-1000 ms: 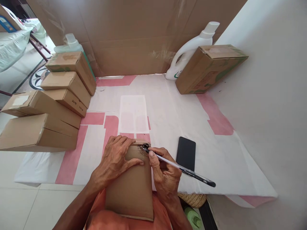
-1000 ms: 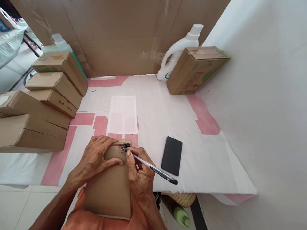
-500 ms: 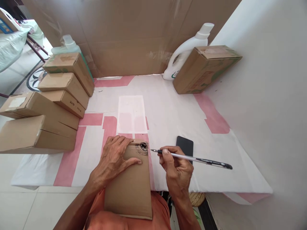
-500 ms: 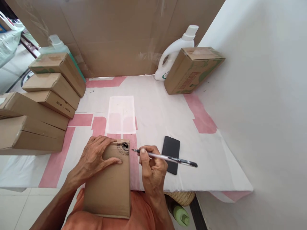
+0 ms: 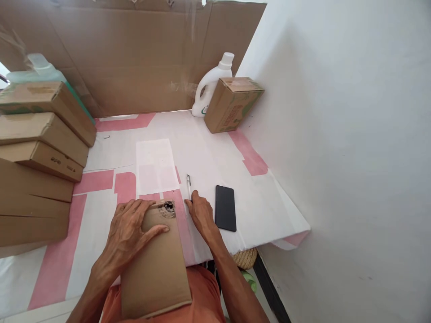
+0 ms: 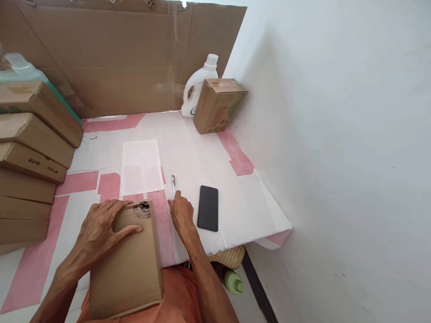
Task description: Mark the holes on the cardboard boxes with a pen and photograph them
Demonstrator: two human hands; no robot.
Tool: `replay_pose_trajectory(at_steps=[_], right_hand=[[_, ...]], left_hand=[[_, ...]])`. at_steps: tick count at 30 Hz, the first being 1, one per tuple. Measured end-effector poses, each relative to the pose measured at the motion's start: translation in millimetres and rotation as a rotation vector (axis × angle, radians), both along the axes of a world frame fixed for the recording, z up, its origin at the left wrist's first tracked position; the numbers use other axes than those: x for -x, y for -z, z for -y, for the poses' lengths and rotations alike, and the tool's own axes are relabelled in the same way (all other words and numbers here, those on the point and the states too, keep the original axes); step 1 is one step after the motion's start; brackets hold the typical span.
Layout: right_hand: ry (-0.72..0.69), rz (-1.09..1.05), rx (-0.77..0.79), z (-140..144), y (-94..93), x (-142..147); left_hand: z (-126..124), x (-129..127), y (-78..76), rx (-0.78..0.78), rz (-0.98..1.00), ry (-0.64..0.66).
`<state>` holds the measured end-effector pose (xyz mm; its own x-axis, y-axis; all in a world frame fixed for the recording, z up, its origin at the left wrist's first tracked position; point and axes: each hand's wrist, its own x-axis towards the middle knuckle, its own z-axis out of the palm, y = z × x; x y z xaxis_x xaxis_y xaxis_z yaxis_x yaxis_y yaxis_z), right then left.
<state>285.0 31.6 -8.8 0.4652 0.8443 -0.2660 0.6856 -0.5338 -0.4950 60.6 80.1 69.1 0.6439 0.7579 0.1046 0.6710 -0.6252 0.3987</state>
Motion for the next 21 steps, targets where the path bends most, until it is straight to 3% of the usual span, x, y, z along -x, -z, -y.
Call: replay_pose_trajectory(at_steps=[4,11,16,21], right_hand=[[0.023,0.067,0.038,13.5,-2.1,-8.9],[0.381,0.181,0.099,73.0,-2.4,-46.1],[0.538,-0.045,0.032,81.1,11.4,-63.1],[0.568,-0.552,-0.21,84.0,14.6,-60.2]], left_hand=[[0.5,-0.2,-1.1,0.005,0.0,-0.006],[2.1,-3.6,-3.0,0.003,0.013,-0.003],[3.3,-9.6,-8.3,0.027,0.006,0.001],[6.5,-2.6,-8.0,0.019,0.018,-0.029]])
